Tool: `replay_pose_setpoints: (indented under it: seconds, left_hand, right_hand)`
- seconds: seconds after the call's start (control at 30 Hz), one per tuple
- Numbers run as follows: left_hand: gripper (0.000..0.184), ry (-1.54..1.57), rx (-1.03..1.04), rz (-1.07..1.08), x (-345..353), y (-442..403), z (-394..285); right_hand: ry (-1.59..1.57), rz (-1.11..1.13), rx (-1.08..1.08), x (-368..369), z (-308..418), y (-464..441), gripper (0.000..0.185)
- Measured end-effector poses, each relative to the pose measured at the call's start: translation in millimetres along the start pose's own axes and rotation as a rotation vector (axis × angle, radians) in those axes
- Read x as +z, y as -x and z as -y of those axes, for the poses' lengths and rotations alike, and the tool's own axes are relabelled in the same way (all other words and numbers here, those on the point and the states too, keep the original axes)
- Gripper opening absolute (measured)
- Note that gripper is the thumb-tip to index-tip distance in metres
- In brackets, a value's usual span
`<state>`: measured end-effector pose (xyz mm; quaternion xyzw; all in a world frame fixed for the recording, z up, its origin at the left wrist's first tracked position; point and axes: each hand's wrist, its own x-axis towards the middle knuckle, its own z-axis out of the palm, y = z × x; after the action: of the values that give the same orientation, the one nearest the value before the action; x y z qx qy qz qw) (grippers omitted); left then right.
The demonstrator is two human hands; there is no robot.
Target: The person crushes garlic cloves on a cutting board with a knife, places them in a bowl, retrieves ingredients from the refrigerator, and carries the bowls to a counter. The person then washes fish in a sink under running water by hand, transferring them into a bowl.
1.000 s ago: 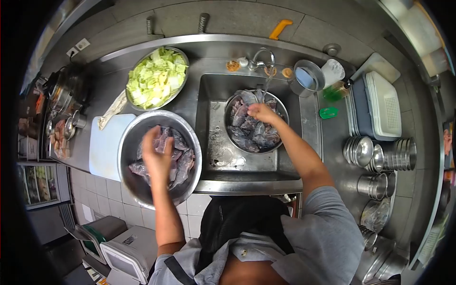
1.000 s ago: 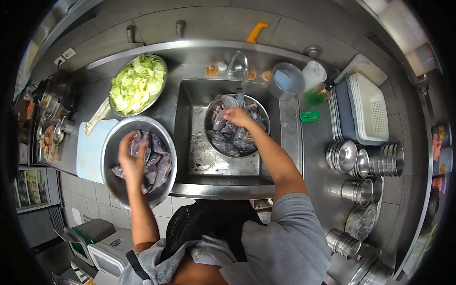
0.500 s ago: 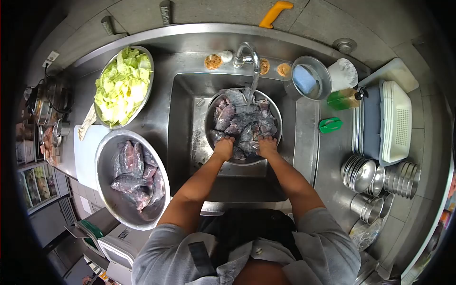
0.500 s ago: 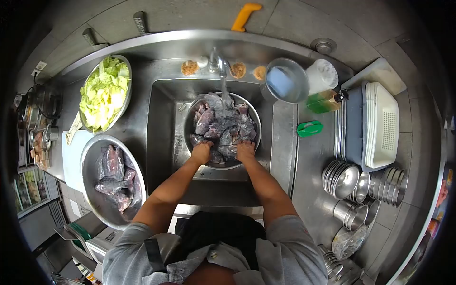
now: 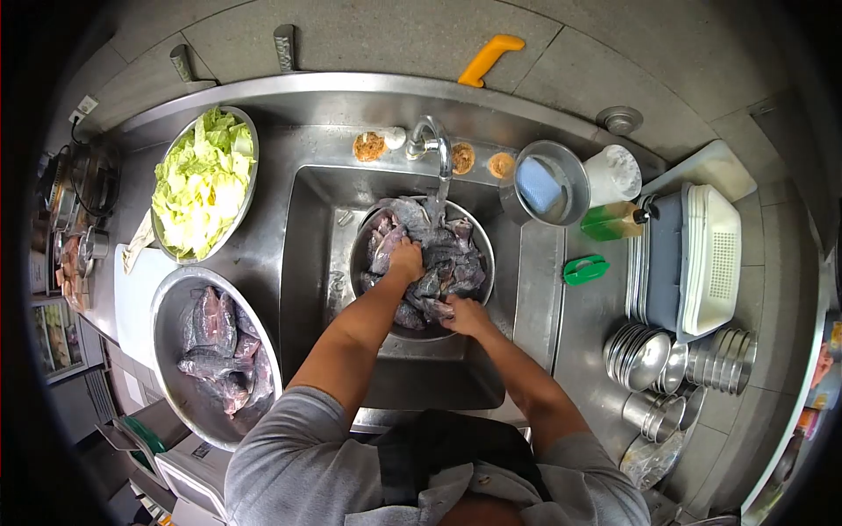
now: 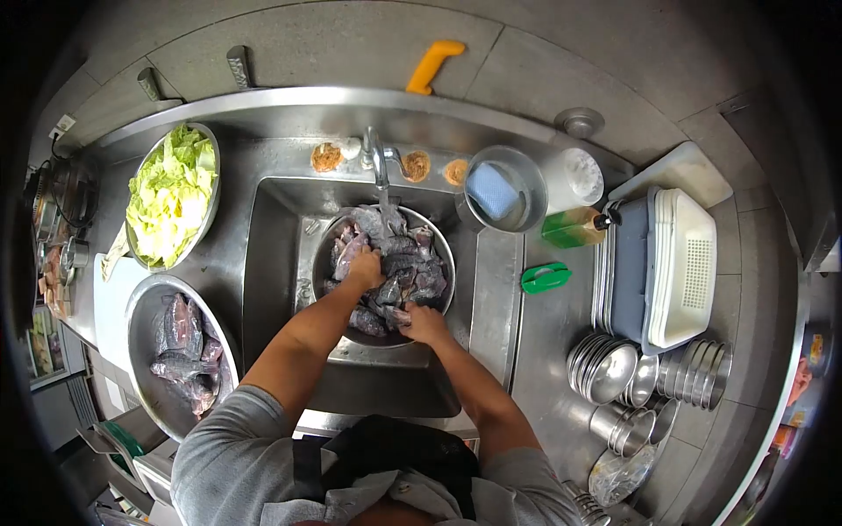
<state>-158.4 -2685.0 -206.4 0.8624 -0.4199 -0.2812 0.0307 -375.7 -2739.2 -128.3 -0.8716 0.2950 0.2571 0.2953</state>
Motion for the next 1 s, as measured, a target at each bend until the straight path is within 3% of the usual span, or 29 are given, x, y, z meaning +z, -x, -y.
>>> replay_pose_setpoints:
  seconds: [0.17, 0.27, 0.37, 0.5, 0.67, 0.8, 0.97, 1.0]
  left_hand:
    - [0.065, 0.220, 0.198, 0.091, -17.9, 2.5, 3.3]
    - [0.059, 0.169, 0.253, -0.058, -69.5, -9.3, -13.3]
    - [0.052, 0.048, 0.202, -0.065, -139.3, -8.6, -29.4]
    - [0.048, 0.022, 0.154, -0.161, -181.2, 27.1, -3.6]
    - [0.046, -0.020, 0.071, -0.219, -238.5, 108.4, 21.5]
    - [0.046, 0.061, 0.083, -0.353, -269.7, 173.3, 51.0]
    - [0.048, 0.463, 0.113, -0.688, -332.0, 336.1, 109.3]
    - [0.048, 0.586, 0.088, -0.742, -339.9, 375.0, 123.4]
  right_hand:
    - [0.064, -0.075, -0.063, -101.6, 1.3, 18.6, 0.054]
    - [0.115, -0.196, -0.054, -166.7, 28.3, 27.9, 0.049]
    - [0.111, -0.312, -0.034, -211.0, 71.9, 25.1, 0.045]
    - [0.085, -0.516, -0.062, -220.9, 114.7, -11.7, 0.045]
    - [0.079, -0.449, -0.019, -224.0, 146.7, -27.2, 0.055]
    - [0.139, -0.557, -0.077, -217.3, 167.3, 5.1, 0.048]
    - [-0.023, -0.587, -0.215, -216.9, 238.6, 84.7, 0.039]
    - [-0.099, -0.568, -0.351, -215.1, 249.7, 89.1, 0.041]
